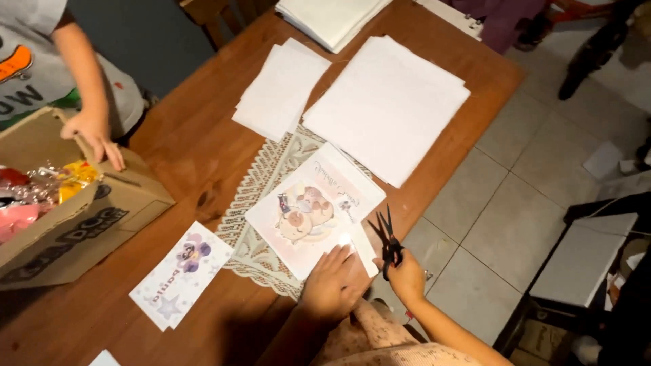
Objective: Cutting out printed graphic designs from paper sheets using scissors on a wooden table.
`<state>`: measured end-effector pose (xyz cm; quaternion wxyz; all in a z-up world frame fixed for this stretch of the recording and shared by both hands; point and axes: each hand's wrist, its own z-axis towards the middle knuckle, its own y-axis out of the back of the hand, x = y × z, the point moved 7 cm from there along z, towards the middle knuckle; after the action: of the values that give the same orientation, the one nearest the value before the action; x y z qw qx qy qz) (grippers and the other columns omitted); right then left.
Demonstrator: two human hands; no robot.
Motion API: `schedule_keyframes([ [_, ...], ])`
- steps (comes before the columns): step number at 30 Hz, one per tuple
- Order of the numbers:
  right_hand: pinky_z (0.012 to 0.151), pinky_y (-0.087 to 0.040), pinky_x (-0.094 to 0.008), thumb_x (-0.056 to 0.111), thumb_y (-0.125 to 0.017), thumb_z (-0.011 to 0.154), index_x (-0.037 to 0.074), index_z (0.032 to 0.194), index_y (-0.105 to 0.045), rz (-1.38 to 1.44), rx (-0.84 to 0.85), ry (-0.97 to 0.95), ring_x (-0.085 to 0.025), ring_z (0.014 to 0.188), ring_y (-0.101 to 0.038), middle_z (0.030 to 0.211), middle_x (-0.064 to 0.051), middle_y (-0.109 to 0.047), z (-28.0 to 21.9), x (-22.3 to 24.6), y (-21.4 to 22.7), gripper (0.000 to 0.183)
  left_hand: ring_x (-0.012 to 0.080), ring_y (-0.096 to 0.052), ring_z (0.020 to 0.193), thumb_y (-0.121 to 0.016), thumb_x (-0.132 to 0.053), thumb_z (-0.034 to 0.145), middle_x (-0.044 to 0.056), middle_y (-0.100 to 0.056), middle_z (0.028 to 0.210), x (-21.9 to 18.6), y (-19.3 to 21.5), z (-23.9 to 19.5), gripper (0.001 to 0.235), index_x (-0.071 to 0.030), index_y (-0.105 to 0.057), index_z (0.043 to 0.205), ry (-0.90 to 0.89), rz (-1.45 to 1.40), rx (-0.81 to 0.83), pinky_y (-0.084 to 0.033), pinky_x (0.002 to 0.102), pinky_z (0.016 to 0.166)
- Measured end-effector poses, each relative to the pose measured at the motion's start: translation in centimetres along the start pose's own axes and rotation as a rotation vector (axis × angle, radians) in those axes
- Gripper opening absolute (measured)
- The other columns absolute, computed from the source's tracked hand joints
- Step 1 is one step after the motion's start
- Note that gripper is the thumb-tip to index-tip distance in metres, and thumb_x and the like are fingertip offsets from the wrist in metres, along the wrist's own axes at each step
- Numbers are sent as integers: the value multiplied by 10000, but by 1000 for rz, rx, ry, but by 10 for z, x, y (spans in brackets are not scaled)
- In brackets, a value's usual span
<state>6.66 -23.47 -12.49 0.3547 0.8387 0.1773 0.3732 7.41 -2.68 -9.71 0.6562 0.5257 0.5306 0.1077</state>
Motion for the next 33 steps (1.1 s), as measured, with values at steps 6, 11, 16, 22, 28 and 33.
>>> schedule_keyframes([
  [6,744,-527,-401,424,-860,660,131,985,-786,60,51,-48,-275,845,-746,920,-116,-814,54,-72,-44,444,435,-417,1431,-750,-416,751,268,-502,1509,-25,-62,22,713,-28,-642,1339,-274,361,-113,-277,632,1141],
  [11,676,-625,-435,-23,-844,779,-53,1022,-769,680,189,-103,-280,796,-646,1007,-168,-694,60,-90,-59,257,368,-388,1323,-648,-406,856,152,-460,1457,-15,-43,17,627,-40,-539,1352,66,-42,-251,-316,563,1040],
  [16,730,-509,-345,72,-843,863,126,1043,-645,620,274,-280,-384,806,-686,942,-161,-683,12,-33,-13,273,406,-650,980,-450,-629,1011,160,-694,1062,15,-39,34,594,-78,-670,1042,720,-559,-111,-459,504,786],
  [22,676,-575,-379,-29,-878,780,-28,864,-637,650,155,26,-350,645,-655,776,-178,-637,-7,-7,3,256,177,-717,880,-656,-194,933,48,-765,1071,17,-20,49,275,-111,-738,1182,679,-1106,-450,-580,330,702],
  [28,574,-449,-309,179,-910,714,76,868,-780,492,119,264,-182,579,-637,643,-89,-748,-25,19,43,227,64,-527,709,-690,-5,889,-33,-587,849,-17,60,33,527,-184,-641,1383,227,-1210,-684,-455,188,652],
  [33,882,-561,-284,294,-927,720,125,1139,-789,338,394,827,-118,860,-775,938,24,-782,-77,77,144,472,35,-432,603,-764,16,854,-4,-519,812,-85,183,-21,469,-131,-743,1299,217,-1026,-546,-372,159,588],
])
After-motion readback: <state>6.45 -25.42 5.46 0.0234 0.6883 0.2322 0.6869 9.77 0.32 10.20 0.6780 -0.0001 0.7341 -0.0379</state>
